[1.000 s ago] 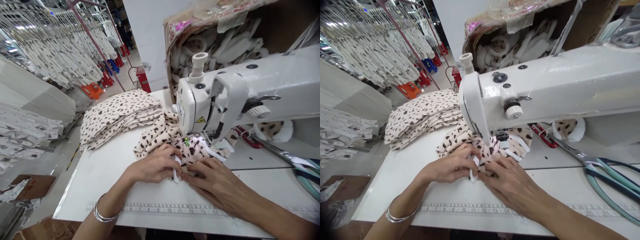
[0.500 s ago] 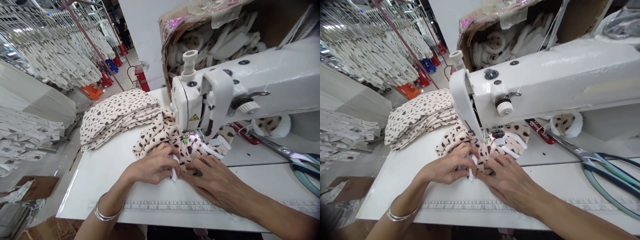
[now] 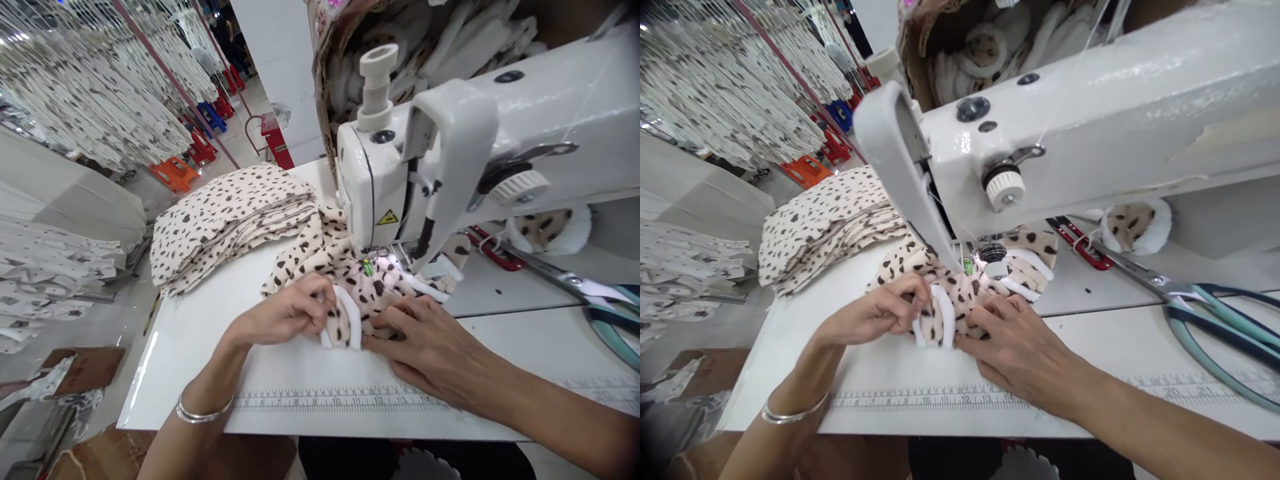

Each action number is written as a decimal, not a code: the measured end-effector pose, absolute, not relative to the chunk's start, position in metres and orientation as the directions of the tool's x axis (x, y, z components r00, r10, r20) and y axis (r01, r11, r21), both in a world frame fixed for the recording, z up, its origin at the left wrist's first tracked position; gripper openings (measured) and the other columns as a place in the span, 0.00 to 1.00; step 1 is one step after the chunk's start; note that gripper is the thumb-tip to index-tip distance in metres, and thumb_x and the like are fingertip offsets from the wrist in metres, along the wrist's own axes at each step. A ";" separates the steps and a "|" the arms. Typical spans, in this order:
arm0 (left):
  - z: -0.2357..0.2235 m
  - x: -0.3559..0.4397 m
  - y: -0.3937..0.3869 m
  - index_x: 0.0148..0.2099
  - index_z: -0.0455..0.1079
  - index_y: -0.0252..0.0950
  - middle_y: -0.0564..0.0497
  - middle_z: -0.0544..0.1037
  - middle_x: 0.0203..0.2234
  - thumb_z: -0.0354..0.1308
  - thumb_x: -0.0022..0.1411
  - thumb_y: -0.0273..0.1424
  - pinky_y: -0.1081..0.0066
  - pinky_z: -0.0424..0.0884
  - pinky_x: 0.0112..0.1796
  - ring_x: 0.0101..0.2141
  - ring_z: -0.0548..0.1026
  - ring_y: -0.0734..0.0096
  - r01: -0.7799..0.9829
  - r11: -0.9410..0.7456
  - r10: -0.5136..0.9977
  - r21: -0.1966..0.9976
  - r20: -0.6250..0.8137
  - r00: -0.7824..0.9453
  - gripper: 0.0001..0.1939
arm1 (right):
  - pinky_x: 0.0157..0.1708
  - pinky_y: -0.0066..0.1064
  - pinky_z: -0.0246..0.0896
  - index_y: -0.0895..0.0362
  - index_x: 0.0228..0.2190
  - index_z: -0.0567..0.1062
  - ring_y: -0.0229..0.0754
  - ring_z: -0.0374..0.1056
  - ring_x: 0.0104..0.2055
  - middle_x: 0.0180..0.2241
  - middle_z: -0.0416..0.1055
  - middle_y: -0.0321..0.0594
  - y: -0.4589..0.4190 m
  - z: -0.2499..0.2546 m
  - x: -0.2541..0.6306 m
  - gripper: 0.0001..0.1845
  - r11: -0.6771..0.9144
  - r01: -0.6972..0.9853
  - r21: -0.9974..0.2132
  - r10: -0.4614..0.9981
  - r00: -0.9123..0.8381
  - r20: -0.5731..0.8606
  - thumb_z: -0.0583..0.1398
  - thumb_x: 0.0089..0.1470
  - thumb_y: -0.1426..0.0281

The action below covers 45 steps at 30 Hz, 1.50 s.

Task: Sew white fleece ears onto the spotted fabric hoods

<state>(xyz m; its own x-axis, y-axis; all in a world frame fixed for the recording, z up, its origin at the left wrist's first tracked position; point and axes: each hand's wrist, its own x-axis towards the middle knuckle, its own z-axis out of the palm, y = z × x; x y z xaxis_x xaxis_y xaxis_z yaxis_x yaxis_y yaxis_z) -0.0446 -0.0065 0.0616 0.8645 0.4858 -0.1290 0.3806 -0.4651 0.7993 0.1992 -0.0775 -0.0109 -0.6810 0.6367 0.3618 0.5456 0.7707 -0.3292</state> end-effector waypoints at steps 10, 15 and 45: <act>0.054 -0.031 -0.020 0.52 0.69 0.46 0.49 0.65 0.38 0.52 0.65 0.25 0.58 0.59 0.50 0.45 0.63 0.61 0.545 -0.628 0.530 0.556 -0.208 0.822 0.16 | 0.40 0.41 0.57 0.51 0.47 0.73 0.46 0.61 0.47 0.41 0.69 0.42 -0.076 -0.011 0.203 0.17 0.763 0.479 -0.435 0.641 -0.649 0.410 0.51 0.61 0.75; 0.053 -0.027 -0.029 0.44 0.71 0.42 0.49 0.63 0.39 0.54 0.59 0.21 0.59 0.60 0.48 0.45 0.62 0.61 0.548 -0.673 0.540 0.498 -0.176 0.823 0.13 | 0.40 0.38 0.59 0.53 0.48 0.72 0.44 0.64 0.44 0.40 0.69 0.43 -0.077 -0.005 0.203 0.20 0.791 0.450 -0.414 0.606 -0.668 0.432 0.52 0.58 0.79; 0.047 -0.023 -0.033 0.40 0.64 0.37 0.51 0.69 0.36 0.58 0.62 0.26 0.65 0.62 0.43 0.41 0.65 0.65 0.605 -0.458 0.694 0.651 -0.163 0.701 0.05 | 0.36 0.36 0.66 0.57 0.34 0.74 0.43 0.68 0.38 0.32 0.72 0.41 -0.077 -0.001 0.213 0.13 0.812 0.489 -0.317 0.549 -0.460 0.697 0.57 0.52 0.85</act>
<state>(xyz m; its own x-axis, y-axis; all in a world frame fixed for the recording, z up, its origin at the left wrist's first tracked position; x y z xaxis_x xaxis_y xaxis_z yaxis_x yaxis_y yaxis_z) -0.0228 -0.0326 0.0466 0.7014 0.6938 -0.1633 0.6049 -0.4582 0.6513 0.2129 -0.0775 -0.0009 -0.4600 0.5494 0.6975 0.4894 0.8124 -0.3172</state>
